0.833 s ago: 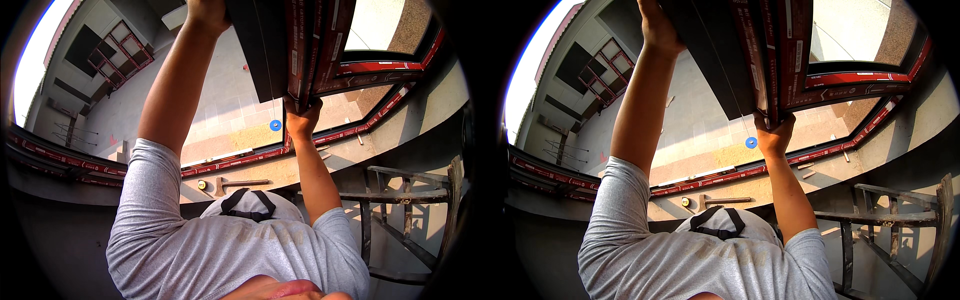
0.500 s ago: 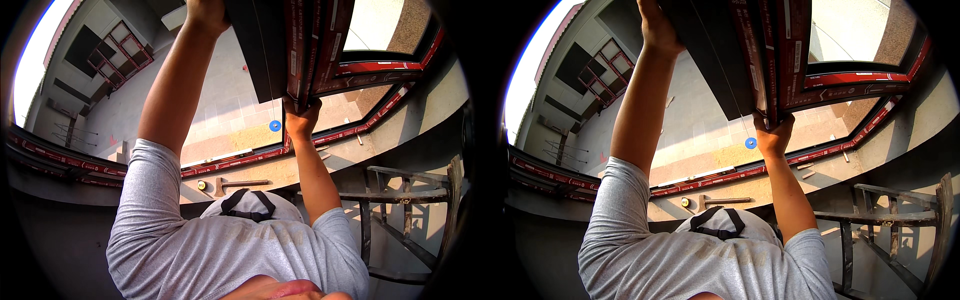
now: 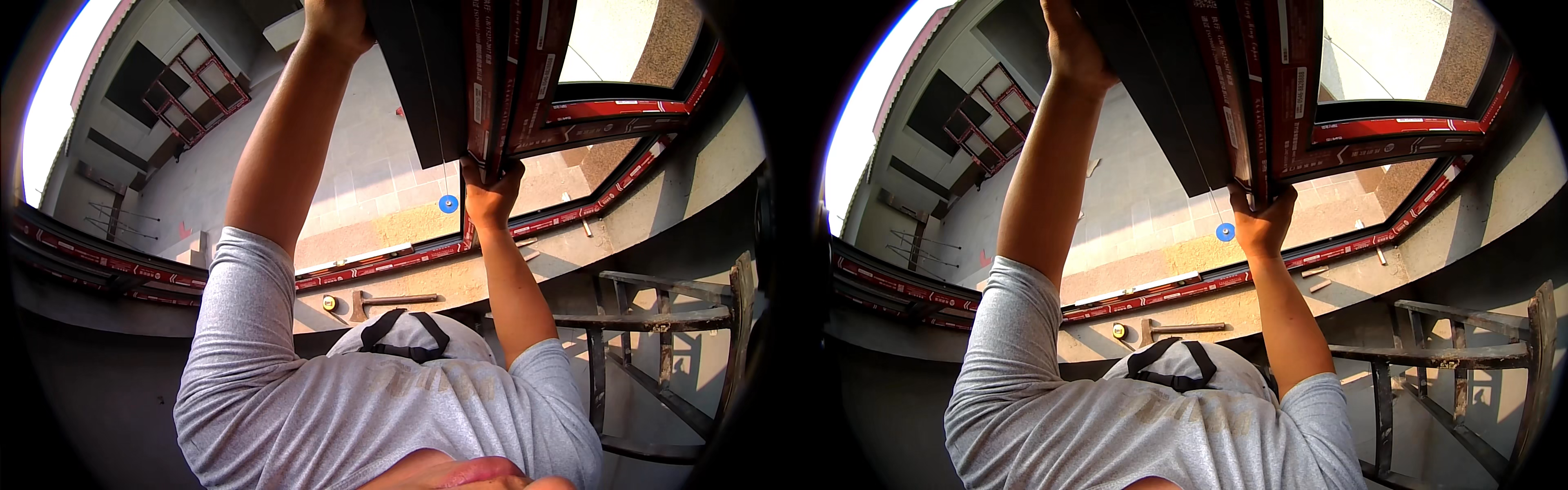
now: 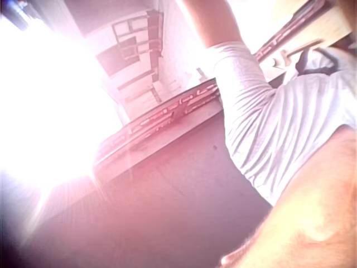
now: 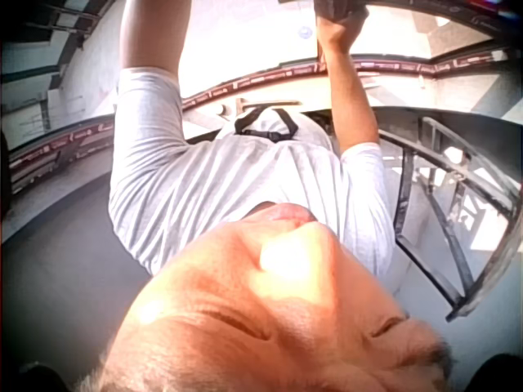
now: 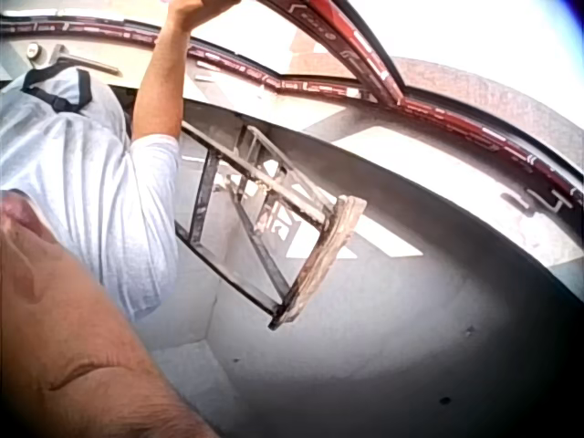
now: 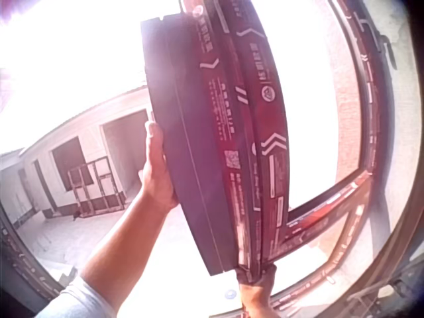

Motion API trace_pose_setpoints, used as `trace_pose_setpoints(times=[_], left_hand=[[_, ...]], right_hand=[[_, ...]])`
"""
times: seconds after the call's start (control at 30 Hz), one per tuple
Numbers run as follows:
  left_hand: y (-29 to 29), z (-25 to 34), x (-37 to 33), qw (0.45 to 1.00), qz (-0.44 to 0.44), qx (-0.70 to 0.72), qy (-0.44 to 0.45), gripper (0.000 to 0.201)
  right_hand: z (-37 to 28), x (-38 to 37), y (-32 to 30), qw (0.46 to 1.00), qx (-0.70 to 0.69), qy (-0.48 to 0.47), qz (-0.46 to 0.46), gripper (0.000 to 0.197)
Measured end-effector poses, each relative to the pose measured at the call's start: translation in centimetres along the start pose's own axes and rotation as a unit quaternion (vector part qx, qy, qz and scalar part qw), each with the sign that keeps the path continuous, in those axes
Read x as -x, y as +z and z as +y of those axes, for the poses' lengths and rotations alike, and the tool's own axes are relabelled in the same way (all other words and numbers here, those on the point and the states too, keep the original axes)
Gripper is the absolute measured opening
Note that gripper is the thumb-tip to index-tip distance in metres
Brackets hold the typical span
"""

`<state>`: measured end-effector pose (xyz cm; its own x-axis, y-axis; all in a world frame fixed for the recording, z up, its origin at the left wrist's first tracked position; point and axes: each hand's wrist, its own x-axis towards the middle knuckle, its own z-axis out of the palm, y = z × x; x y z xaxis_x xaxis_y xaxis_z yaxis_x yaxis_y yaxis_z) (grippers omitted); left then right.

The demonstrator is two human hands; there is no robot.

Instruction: The person installs a window frame by positioning a metal profile into the opening, tapping it with a hammer, and using a plumb line to check alignment. The person repeatedly adjusts the frame and uses a ladder to reach higher sections.

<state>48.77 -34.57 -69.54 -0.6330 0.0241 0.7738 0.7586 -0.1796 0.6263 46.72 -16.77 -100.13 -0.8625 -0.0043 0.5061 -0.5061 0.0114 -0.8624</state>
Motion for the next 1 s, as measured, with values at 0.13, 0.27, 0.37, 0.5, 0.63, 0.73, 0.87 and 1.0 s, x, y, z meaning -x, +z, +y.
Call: trace_pose_setpoints(times=[0.13,0.27,0.37,0.5,0.63,0.73,0.87,1.0], left_hand=[[1.5,0.2,0.2,0.998,0.056,-0.019,-0.002,0.069],[0.4,0.3,-0.1,1.0,0.01,-0.011,-0.002,0.069],[-0.2,0.0,-0.2,1.0,0.002,-0.017,0.006,0.07],[0.9,0.4,0.3,0.999,0.04,-0.003,-0.024,0.069],[0.2,-0.2,0.4,0.998,0.044,-0.026,-0.033,0.068],[-0.2,-1.1,0.2,0.998,0.03,-0.028,-0.045,0.067],[-0.1,1.1,0.6,0.996,0.021,-0.071,-0.052,0.062],[1.2,1.9,0.8,0.981,0.092,-0.157,-0.062,0.047]], right_hand=[[-0.1,-0.1,-0.1,1.0,-0.005,0.002,0.003,0.062],[-0.1,0.0,0.0,1.0,0.006,-0.005,0.001,0.062],[0.3,0.0,0.0,1.0,0.022,-0.017,0.0,0.062],[0.4,0.0,0.0,1.0,0.014,-0.019,-0.003,0.062],[0.5,0.1,-0.1,1.0,-0.005,0.015,-0.008,0.063],[0.8,-0.3,-0.7,1.0,0.026,0.01,-0.002,0.063],[0.0,0.0,0.2,1.0,-0.007,0.014,-0.014,0.063],[0.3,-0.2,-0.4,0.999,0.009,0.02,-0.026,0.061]])
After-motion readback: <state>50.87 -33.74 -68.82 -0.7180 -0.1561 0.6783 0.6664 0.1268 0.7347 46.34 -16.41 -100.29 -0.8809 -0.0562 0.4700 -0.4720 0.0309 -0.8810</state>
